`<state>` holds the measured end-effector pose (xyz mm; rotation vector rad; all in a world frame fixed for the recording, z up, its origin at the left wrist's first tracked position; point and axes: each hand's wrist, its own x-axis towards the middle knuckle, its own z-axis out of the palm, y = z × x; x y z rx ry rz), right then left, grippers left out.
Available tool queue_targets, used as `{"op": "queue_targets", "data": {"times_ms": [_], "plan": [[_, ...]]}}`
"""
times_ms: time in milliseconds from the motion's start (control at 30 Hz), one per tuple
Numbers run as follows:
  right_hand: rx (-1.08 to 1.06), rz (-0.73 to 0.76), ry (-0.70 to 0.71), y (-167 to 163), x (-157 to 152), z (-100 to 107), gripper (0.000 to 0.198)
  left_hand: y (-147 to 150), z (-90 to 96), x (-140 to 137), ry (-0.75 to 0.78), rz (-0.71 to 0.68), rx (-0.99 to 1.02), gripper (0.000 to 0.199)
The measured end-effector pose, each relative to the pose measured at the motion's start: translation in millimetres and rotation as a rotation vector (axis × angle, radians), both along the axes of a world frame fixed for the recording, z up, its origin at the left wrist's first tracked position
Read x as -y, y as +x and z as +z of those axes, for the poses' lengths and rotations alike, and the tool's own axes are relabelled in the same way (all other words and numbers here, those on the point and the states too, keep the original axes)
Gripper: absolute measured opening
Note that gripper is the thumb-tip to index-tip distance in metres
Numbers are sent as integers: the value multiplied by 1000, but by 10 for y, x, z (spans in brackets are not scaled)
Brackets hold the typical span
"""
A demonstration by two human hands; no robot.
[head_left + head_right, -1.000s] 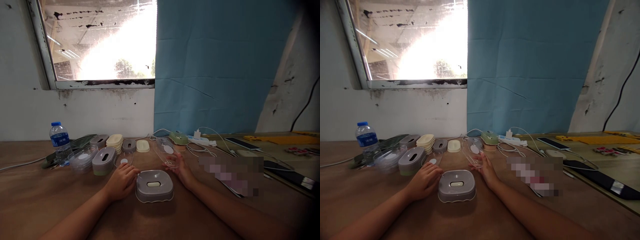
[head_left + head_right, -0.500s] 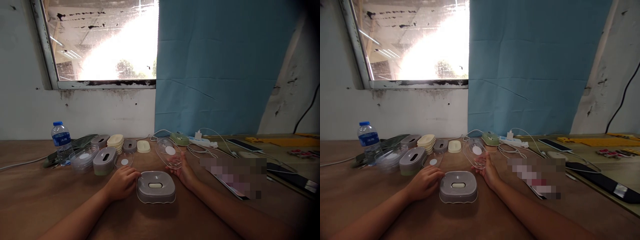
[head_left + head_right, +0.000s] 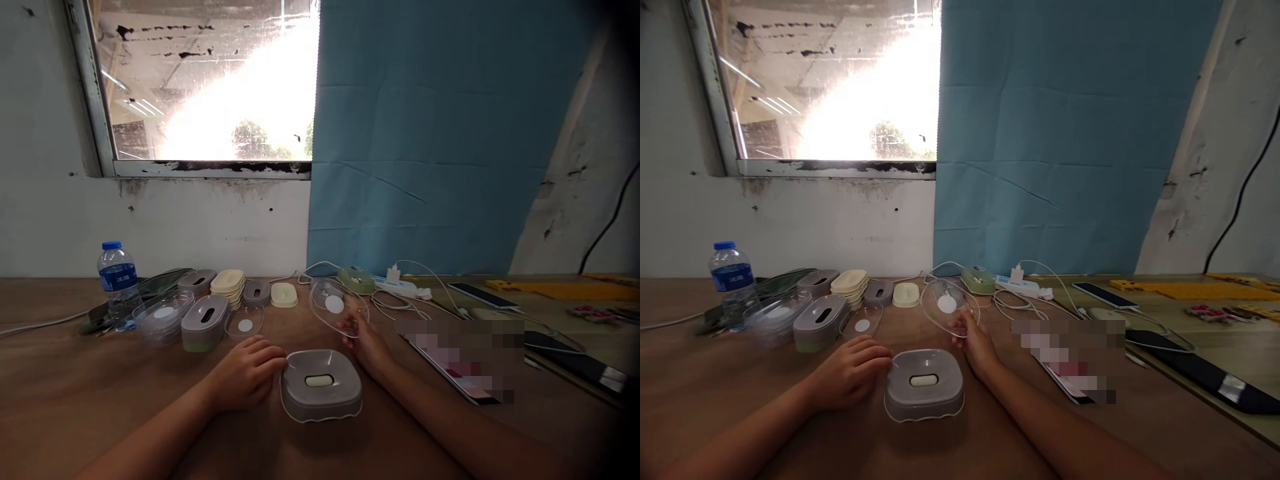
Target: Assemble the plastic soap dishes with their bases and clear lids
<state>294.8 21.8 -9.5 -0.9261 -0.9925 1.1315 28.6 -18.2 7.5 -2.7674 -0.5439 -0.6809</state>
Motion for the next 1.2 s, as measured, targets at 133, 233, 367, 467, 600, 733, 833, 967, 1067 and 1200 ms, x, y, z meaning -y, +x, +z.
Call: {"op": "queue_targets", "data": {"times_ms": [133,233,367,467,600,733,833,967,1067,1200], "plan": [[70,7,34,44,51,166,33,111,107,56,162,101,124,33],[150,75,29,72,124,298,33,253,221,138,205,153,193,43],[256,187,9,67,218,394,32,390,289,205,209,93,155,32],[356,247,9,35,253,412,31,392,248,192,253,38,135,20],[417,216,51,15,252,388,31,315,160,141,261,68,108,19],[557,95,178,21,269,313,24,181,101,17,145,295,193,20],[786,35,304,16,303,239,14,46,61,-126,58,464,206,23],[1029,63,476,11,340,177,6,-95,6,-271,-36,609,172,24],[1134,51,607,16,358,174,4,-132,-22,-315,-89,646,144,25],[1199,46,667,31,380,192,4,-138,-41,-335,-135,655,141,26]]}}
